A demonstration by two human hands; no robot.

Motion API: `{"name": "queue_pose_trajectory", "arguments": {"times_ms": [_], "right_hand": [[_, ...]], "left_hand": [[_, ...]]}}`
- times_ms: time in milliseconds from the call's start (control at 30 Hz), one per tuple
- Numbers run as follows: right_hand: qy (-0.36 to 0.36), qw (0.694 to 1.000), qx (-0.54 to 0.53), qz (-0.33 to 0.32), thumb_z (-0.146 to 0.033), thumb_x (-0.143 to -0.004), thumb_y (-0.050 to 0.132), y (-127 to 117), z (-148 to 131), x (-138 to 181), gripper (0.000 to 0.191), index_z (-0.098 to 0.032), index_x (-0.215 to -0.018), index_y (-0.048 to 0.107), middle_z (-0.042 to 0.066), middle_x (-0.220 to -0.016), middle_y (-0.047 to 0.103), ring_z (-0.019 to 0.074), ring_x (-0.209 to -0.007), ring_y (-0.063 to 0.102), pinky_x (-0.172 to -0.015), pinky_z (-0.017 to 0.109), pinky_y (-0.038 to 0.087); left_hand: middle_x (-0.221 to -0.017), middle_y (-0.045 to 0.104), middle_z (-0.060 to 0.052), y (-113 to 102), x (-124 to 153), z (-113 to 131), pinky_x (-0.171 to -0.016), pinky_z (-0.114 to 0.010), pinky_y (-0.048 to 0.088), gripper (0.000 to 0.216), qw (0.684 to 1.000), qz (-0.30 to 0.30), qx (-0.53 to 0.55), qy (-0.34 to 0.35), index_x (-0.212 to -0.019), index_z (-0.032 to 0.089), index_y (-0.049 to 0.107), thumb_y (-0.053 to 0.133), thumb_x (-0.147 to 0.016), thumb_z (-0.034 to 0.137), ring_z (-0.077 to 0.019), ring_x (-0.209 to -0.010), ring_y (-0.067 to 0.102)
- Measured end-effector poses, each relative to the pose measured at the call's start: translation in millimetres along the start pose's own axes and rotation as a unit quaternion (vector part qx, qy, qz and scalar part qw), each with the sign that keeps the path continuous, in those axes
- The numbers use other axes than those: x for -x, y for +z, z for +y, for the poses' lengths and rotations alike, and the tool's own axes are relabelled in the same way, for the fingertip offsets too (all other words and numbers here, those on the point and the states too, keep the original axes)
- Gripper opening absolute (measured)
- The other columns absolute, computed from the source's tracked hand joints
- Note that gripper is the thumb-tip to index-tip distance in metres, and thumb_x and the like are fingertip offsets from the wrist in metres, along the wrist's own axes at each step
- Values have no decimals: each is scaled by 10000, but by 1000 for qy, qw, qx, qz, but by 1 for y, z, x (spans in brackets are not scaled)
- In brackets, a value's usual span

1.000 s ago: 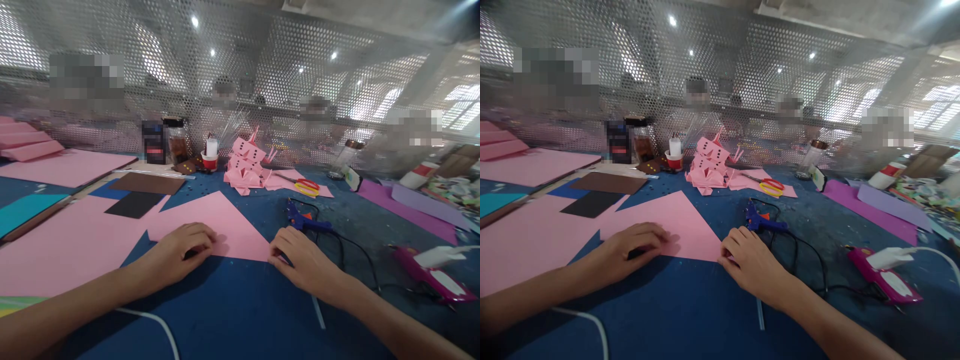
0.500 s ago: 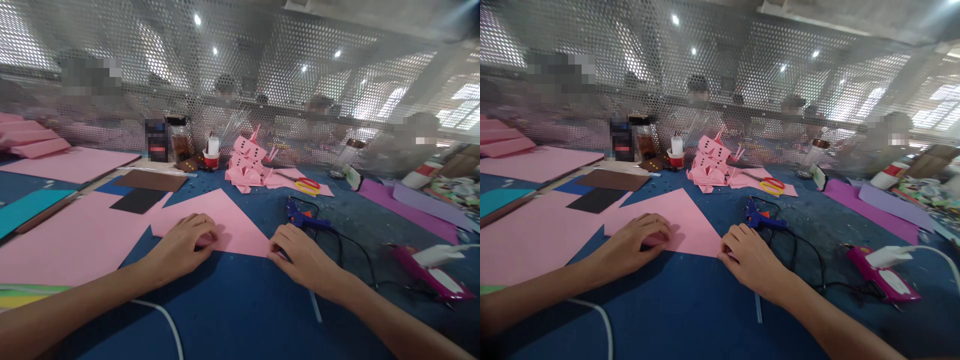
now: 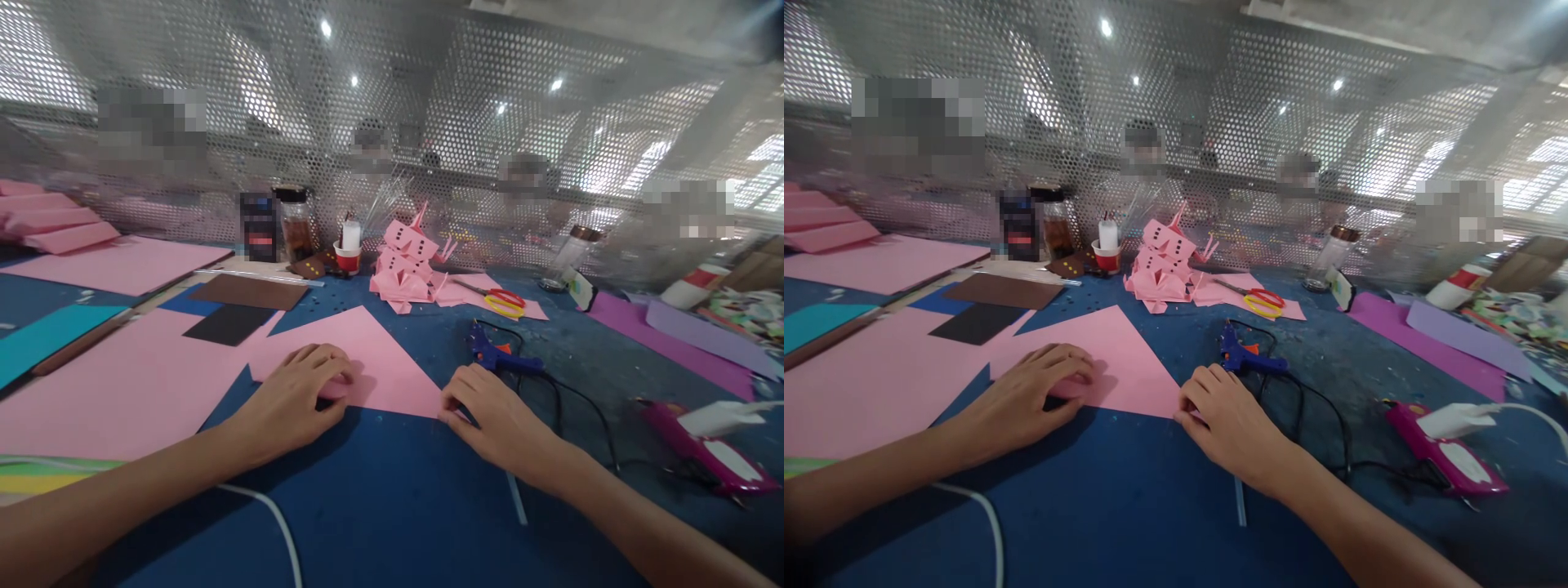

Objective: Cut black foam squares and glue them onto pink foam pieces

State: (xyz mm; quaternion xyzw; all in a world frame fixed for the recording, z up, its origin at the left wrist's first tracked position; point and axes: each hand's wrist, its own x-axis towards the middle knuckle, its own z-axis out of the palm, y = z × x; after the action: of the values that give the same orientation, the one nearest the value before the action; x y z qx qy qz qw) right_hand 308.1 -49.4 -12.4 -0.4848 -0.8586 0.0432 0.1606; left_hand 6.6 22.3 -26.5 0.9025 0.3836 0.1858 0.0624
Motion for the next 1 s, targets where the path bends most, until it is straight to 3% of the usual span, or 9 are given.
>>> {"name": "queue_pose_trajectory", "arguments": {"times_ms": [600, 833, 1000], "right_hand": [[15, 1000, -7, -8, -214, -923, 560, 1, -1, -1, 61, -208, -862, 556, 29, -922, 577, 201, -891, 502, -831, 371, 390], [9, 1000, -8, -1, -195, -911, 566, 1, -1, -1, 57, -205, -855, 563, 33, -908, 580, 196, -880, 507, -808, 352, 401], [11, 1000, -11, -5, -207, -920, 562, 1, -1, -1, 55, -207, -865, 560, 36, -926, 580, 203, -897, 507, -822, 362, 398]], "left_hand": [[-1369, 535, -30, -4, 2, -11, -1054, -491, 368, 522, 999, -18, -1, -49, -1306, 315, 478, 576, -795, 277, -308, -1283, 446], [-1389, 516, -54, -2, 6, -18, -1039, -547, 356, 585, 995, -10, -30, -96, -1329, 328, 465, 624, -776, 435, -355, -1283, 437], [-1393, 508, -42, -2, 8, -18, -1005, -514, 390, 581, 994, -9, -39, -103, -1337, 316, 452, 597, -782, 406, -353, -1270, 444]]}}
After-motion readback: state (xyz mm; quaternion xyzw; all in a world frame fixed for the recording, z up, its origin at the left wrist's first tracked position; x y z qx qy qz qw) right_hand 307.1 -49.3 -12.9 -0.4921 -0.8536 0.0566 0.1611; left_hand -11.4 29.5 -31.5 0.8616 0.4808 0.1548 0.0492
